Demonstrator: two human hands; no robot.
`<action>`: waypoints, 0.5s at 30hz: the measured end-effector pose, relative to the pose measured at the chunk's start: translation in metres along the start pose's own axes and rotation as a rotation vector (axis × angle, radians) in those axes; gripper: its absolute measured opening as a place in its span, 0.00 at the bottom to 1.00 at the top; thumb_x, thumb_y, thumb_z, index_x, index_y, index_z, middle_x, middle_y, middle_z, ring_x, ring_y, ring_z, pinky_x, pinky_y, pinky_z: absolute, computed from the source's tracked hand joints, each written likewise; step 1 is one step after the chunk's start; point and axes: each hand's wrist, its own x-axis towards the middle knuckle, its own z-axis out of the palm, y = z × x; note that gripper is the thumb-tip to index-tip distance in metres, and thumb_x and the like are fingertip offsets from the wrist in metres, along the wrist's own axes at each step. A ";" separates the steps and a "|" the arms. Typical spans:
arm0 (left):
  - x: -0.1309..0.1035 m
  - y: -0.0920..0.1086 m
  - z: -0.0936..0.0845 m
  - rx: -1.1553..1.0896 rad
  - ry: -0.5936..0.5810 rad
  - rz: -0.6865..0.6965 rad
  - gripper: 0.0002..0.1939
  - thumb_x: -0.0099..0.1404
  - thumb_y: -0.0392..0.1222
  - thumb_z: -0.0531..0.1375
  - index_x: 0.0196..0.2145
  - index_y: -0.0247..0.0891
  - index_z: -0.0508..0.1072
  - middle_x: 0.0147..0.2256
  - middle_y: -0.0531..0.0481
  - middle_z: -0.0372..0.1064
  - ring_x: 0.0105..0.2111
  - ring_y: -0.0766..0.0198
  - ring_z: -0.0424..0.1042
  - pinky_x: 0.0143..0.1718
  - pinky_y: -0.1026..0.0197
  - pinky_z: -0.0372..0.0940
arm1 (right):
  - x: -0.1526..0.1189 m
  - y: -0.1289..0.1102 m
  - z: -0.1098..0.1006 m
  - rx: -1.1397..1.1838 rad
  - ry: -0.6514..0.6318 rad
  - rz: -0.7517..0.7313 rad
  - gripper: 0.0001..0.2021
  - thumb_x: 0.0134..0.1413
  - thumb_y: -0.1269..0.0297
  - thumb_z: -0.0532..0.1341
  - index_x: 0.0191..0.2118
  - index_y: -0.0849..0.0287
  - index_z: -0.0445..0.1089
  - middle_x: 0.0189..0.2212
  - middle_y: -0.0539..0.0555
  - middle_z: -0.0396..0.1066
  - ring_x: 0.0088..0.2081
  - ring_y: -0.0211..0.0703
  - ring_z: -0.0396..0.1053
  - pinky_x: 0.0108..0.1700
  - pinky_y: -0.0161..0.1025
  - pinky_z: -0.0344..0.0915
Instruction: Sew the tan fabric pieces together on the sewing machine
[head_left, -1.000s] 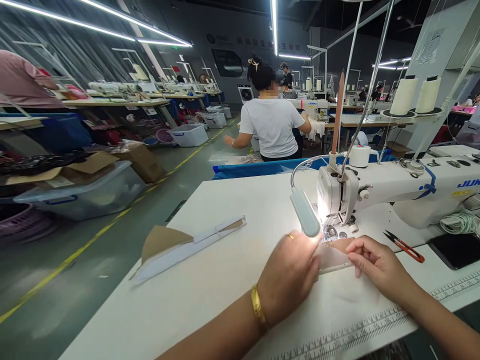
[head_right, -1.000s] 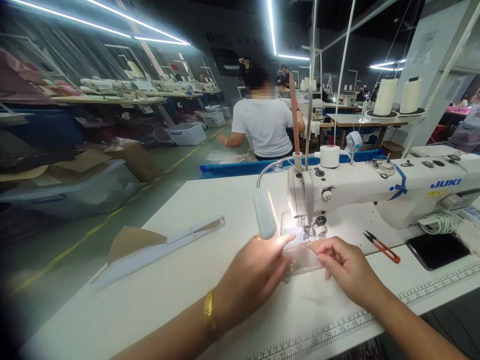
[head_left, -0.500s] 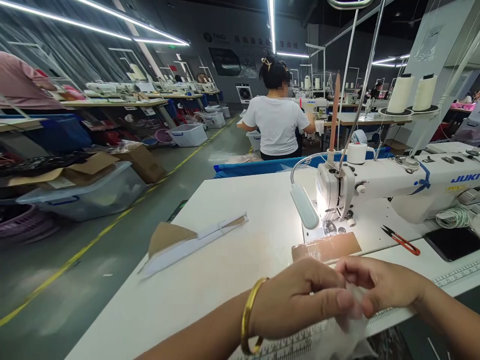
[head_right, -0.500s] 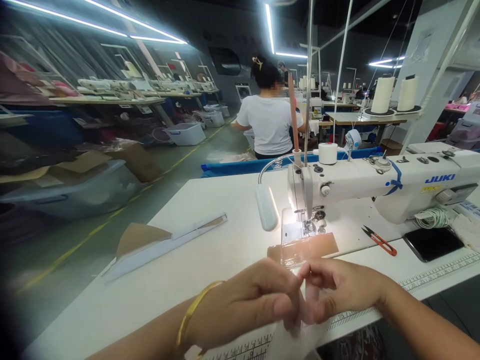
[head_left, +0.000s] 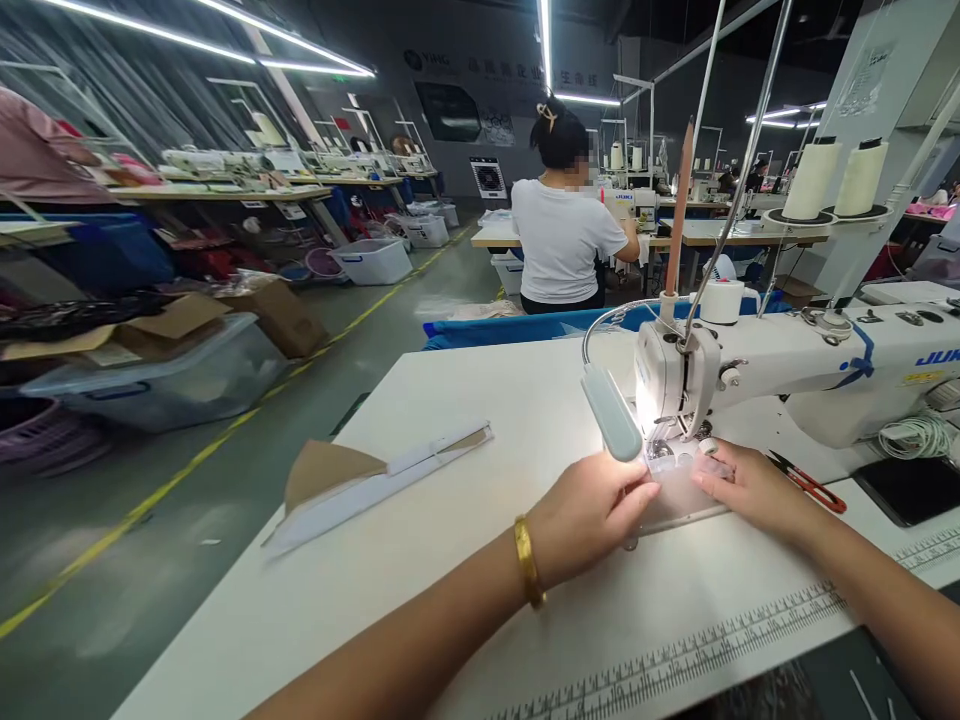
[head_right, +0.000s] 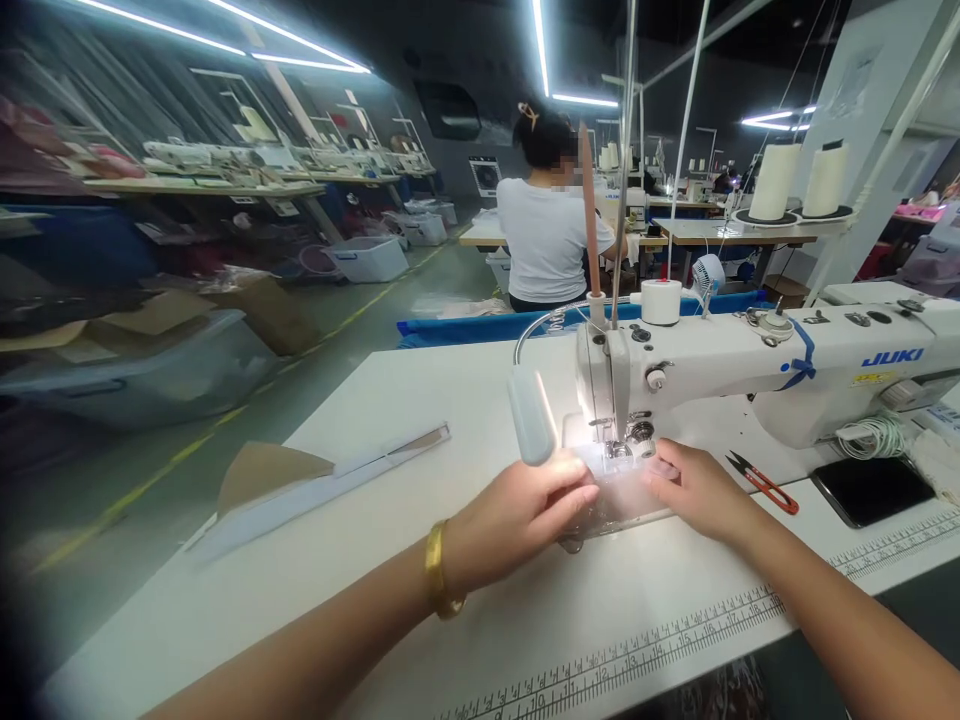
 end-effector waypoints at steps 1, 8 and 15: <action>0.001 0.000 0.003 -0.101 -0.069 -0.056 0.21 0.73 0.52 0.49 0.26 0.39 0.68 0.28 0.50 0.71 0.28 0.61 0.69 0.33 0.59 0.64 | -0.004 -0.003 0.003 -0.017 0.004 -0.019 0.12 0.64 0.53 0.63 0.34 0.55 0.71 0.30 0.50 0.71 0.34 0.46 0.68 0.38 0.41 0.66; 0.012 -0.019 0.008 -0.526 -0.185 -0.452 0.27 0.68 0.67 0.52 0.29 0.39 0.70 0.22 0.52 0.69 0.21 0.63 0.66 0.26 0.61 0.62 | -0.035 -0.006 0.002 0.263 -0.131 -0.177 0.11 0.72 0.52 0.59 0.51 0.51 0.72 0.39 0.52 0.72 0.40 0.44 0.72 0.43 0.41 0.69; 0.012 -0.023 0.003 -0.528 -0.163 -0.397 0.07 0.57 0.44 0.57 0.26 0.41 0.63 0.20 0.57 0.64 0.20 0.65 0.66 0.22 0.63 0.60 | -0.043 -0.001 0.016 -0.128 -0.267 -0.378 0.05 0.71 0.65 0.61 0.49 0.54 0.71 0.42 0.52 0.70 0.41 0.43 0.66 0.42 0.39 0.64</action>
